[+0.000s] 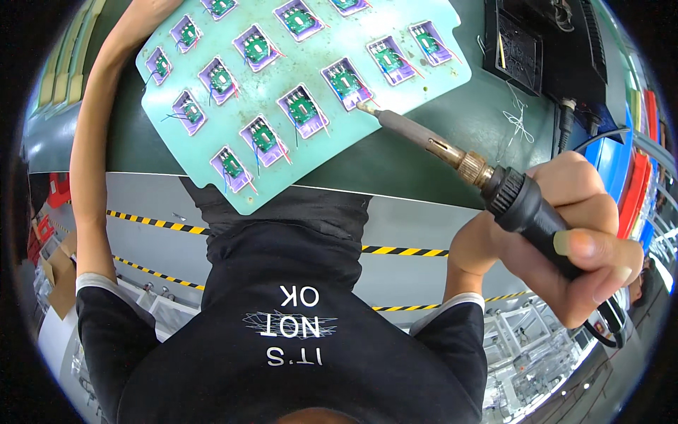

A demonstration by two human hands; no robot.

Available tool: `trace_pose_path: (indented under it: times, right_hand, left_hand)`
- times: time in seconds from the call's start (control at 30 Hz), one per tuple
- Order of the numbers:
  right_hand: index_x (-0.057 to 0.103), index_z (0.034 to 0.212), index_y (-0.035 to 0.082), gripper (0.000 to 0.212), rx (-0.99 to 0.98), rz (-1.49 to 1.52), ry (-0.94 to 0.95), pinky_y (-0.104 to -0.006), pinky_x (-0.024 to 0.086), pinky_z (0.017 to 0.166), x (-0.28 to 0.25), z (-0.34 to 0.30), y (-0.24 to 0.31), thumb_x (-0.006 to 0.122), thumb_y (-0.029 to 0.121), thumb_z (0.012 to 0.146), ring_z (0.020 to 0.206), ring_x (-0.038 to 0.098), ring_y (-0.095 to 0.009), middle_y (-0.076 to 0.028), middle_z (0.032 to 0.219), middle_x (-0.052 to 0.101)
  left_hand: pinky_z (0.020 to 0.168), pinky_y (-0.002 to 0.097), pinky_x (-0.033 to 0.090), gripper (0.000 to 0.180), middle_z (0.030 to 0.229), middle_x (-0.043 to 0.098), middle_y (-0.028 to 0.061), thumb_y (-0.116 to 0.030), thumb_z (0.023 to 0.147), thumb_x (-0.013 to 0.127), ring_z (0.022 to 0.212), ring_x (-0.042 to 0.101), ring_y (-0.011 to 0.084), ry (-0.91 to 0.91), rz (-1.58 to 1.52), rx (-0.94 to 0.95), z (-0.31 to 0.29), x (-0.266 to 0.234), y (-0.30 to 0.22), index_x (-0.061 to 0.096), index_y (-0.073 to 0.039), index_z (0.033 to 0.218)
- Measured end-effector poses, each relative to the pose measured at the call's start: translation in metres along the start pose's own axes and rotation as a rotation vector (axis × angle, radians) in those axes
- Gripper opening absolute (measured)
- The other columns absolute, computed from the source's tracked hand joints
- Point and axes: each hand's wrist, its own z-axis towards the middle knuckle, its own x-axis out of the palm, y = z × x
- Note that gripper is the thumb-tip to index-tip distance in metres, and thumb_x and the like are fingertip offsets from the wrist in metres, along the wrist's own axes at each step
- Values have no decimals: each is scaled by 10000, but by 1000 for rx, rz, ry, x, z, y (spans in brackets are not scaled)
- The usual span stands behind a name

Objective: Soldering electronic components onto circuit boards held in a tray on an assembly line.

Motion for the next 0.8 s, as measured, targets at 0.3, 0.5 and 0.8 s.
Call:
trace_pose_path:
  times: [0.3,0.5,0.8]
  right_hand:
    - [497,719,65,282,-14,-68,-129,-270,168,388,22,5,2,350,270,844,367,219,-93,14,438,270]
    - [472,811,45,274,-68,10,0,-268,244,360,64,9,-1,376,297,858,368,342,-120,-4,468,332]
    - [463,823,25,321,-136,-4,239,-248,316,315,96,21,0,420,323,934,364,424,-137,-21,478,411]
  left_hand:
    - [893,269,420,385,1176,575,93,-193,929,499,1042,532,143,2,-39,37,8,1,1,482,-31,1277]
    - [898,266,417,374,1181,576,105,-183,928,498,1049,530,143,-32,-50,52,-10,-9,-2,490,-20,1264]
    - [860,257,436,364,1123,605,105,-205,927,499,993,547,136,-63,22,51,-21,-15,-4,514,-18,1239]
